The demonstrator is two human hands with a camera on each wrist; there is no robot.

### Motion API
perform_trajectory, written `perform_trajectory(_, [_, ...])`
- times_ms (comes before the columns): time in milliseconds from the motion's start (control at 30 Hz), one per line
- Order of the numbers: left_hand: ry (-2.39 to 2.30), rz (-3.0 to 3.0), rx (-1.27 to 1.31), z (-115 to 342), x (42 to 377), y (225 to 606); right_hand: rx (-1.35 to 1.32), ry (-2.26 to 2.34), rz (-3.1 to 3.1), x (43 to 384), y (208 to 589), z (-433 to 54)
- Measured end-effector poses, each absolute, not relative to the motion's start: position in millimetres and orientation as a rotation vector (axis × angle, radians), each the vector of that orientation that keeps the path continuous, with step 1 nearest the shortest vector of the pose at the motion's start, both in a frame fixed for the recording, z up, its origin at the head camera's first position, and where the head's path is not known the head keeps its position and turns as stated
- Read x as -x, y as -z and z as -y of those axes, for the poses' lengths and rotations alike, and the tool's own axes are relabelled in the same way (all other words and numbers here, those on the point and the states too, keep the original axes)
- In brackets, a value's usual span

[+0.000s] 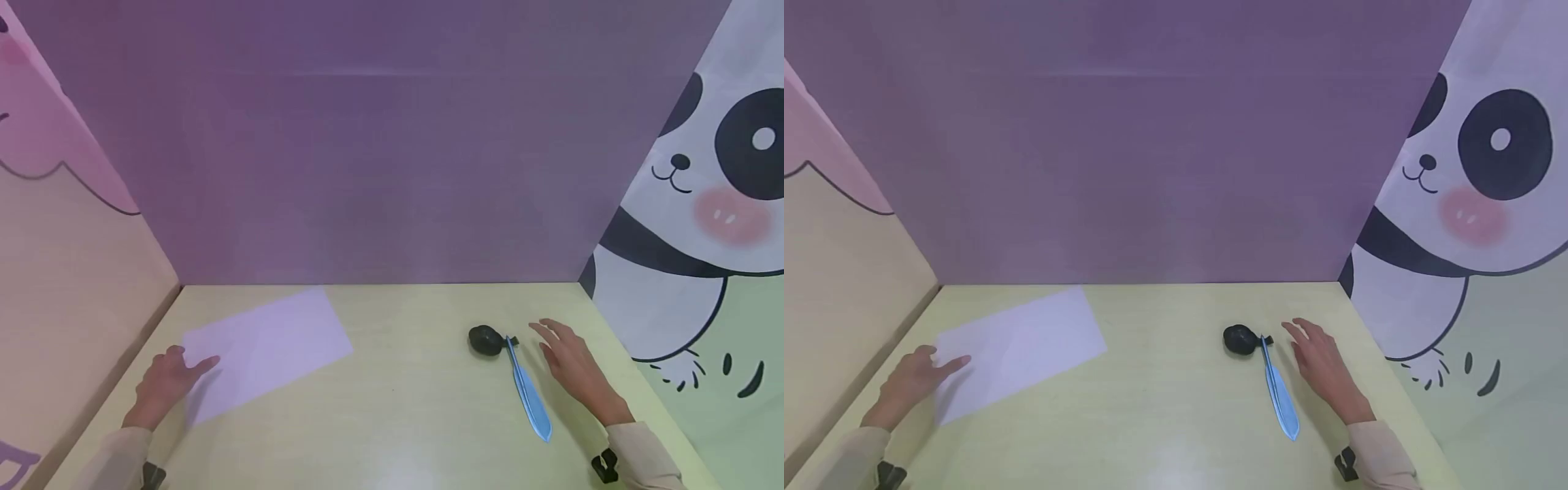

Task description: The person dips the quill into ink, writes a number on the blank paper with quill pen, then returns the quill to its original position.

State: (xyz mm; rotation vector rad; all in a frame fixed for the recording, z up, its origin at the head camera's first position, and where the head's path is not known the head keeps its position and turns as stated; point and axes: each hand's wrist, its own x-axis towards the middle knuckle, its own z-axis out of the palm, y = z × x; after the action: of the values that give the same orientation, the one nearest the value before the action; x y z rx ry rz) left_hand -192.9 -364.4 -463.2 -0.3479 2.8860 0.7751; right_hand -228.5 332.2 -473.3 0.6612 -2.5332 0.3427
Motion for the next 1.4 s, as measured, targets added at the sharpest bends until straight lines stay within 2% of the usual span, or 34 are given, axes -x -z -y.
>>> perform_trajectory(367, [-0.698, -2.898, 0.352, 365, 194, 465, -0.664, -0.452, 2.728, 220, 476, -329])
perform_trajectory(833, [-0.559, -2.886, 0.433, 361, 196, 471, -0.74, -0.431, 2.689, 214, 481, -324])
perform_trajectory(1200, [-0.663, -2.849, 0.33, 364, 199, 467, -0.748, -0.469, 2.716, 211, 485, -325])
perform_trajectory(1400, [-0.689, -2.8, 0.389, 365, 199, 466, -0.755, -0.465, 2.756, 209, 488, -323])
